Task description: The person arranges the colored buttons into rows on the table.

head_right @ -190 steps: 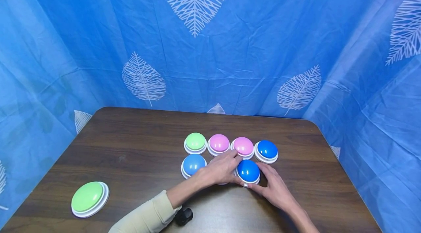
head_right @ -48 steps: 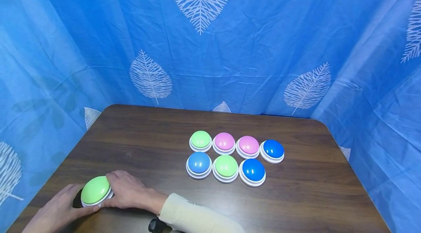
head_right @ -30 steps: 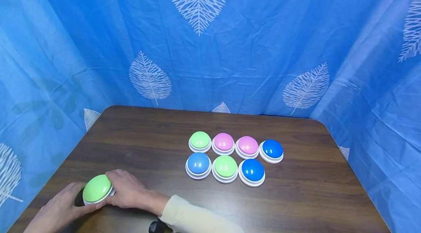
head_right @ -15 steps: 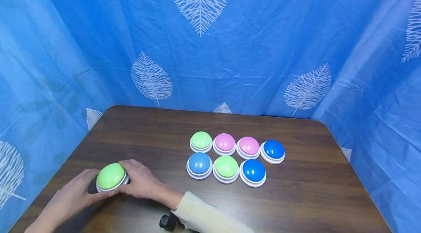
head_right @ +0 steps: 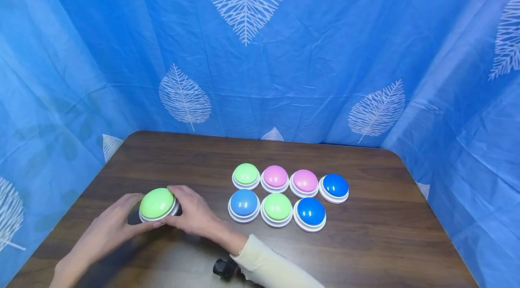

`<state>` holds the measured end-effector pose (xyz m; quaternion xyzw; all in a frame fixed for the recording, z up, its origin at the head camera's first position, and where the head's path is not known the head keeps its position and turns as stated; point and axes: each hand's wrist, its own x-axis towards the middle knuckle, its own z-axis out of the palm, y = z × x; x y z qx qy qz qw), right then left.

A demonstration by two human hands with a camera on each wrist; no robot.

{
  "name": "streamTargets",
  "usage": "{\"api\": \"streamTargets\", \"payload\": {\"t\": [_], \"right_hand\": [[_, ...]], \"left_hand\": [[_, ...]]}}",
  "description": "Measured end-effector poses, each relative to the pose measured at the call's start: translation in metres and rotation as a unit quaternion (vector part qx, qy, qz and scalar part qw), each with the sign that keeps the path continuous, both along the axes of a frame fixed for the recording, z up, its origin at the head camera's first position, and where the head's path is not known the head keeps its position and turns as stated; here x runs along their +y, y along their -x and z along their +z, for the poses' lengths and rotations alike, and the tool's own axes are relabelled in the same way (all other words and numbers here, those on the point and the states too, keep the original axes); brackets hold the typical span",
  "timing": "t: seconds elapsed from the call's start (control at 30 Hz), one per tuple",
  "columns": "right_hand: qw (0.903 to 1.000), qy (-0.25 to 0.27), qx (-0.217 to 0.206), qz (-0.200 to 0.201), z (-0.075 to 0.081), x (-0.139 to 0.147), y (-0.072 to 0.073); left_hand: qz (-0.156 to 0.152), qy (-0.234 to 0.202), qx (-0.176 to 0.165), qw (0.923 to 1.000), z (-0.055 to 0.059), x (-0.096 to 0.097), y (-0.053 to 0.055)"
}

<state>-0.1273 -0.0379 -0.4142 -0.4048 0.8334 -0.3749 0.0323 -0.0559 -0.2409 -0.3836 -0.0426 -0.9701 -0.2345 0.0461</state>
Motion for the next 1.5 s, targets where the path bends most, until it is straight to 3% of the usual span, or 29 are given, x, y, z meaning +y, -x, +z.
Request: {"api": "streamTargets", "payload": {"t": [0.37, 0.57, 1.07, 1.5], "right_hand": [[0.9973, 0.033, -0.057, -0.033, 0.01, 0.035, 0.008], [0.9962, 0.034, -0.062, -0.051, 0.012, 0.054, 0.011], [0.9905, 0.034, -0.087, -0.101, 0.012, 0.1, 0.009], [0.9836, 0.042, -0.097, -0.146, 0.013, 0.134, 0.009]], "left_hand": [[-0.02, -0.014, 0.029, 0.9993, 0.002, 0.027, 0.02], [-0.045, -0.025, 0.036, 0.998, 0.001, 0.043, 0.028], [-0.098, -0.042, -0.012, 0.9943, -0.001, 0.078, 0.048], [-0.117, -0.036, -0.014, 0.9923, 0.002, 0.111, 0.062]]}}
